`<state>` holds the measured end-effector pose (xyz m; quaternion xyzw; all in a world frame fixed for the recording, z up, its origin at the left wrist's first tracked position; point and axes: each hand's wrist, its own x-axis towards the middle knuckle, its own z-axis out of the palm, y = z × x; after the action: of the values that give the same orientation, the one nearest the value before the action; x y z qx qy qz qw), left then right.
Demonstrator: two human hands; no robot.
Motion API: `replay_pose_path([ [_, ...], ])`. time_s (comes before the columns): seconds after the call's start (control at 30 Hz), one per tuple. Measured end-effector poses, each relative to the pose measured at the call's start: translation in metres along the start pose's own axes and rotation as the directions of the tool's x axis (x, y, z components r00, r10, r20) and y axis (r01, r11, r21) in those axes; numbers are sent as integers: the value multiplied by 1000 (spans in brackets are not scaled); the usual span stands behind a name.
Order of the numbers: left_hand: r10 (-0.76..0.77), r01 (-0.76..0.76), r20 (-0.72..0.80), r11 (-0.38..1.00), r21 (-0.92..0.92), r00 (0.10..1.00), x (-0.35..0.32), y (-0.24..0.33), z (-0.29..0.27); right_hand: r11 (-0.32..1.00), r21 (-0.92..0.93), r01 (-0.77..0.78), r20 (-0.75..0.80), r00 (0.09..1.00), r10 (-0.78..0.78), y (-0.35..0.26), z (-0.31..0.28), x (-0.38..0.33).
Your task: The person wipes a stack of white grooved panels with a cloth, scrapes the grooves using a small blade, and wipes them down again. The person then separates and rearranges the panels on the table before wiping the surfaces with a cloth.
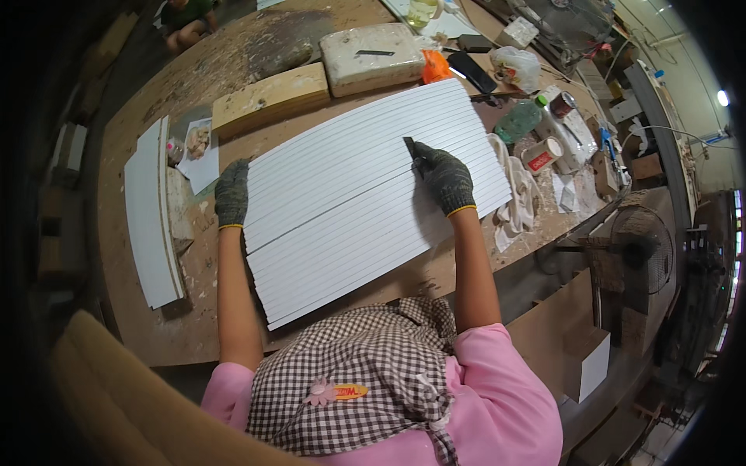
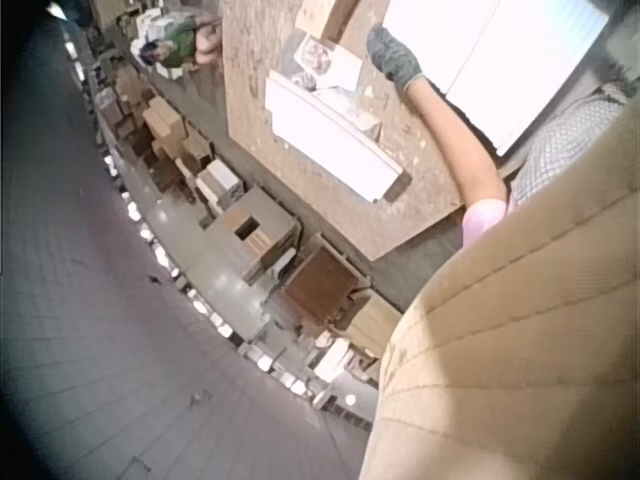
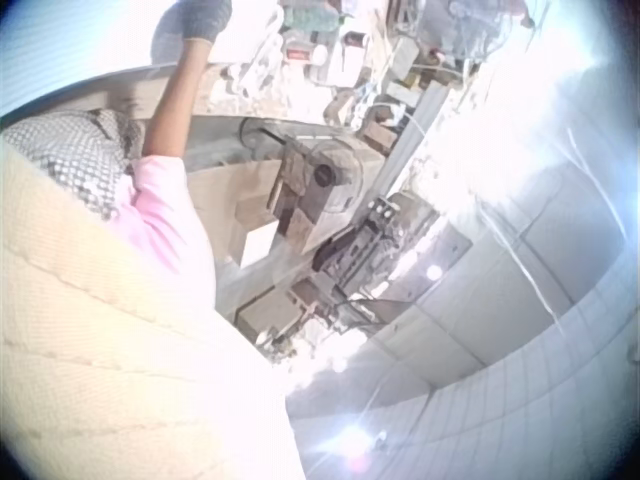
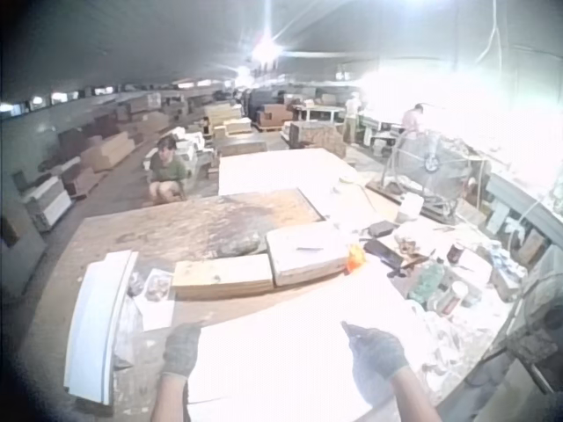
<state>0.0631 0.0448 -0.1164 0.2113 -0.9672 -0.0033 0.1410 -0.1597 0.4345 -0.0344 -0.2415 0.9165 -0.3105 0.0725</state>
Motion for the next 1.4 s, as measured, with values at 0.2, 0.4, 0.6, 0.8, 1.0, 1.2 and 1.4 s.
replay_pose_path([
  [0.2,-115,86,-72,942,-325,991,3,6,-8,992,-45,115,106,988,-110,-42,19,-24],
  [0.4,-181,176,21,916,-360,983,5,7,-7,977,19,214,125,969,-214,-63,39,-43],
  [0.6,-174,168,11,934,-315,985,5,7,-6,991,0,131,68,989,-131,-76,43,-45],
  [0.8,-139,138,18,941,-308,990,5,6,-8,972,159,171,361,907,-218,-84,46,-54],
  [1.0,-163,166,36,938,-306,986,6,14,-12,887,399,-232,485,874,11,-96,43,-43],
  [1.2,-189,198,59,925,-324,980,7,8,-10,931,350,-102,441,895,-68,-112,47,-50],
  [1.4,-254,240,27,866,-438,967,9,17,-14,884,466,43,235,957,-171,-101,69,-54],
])
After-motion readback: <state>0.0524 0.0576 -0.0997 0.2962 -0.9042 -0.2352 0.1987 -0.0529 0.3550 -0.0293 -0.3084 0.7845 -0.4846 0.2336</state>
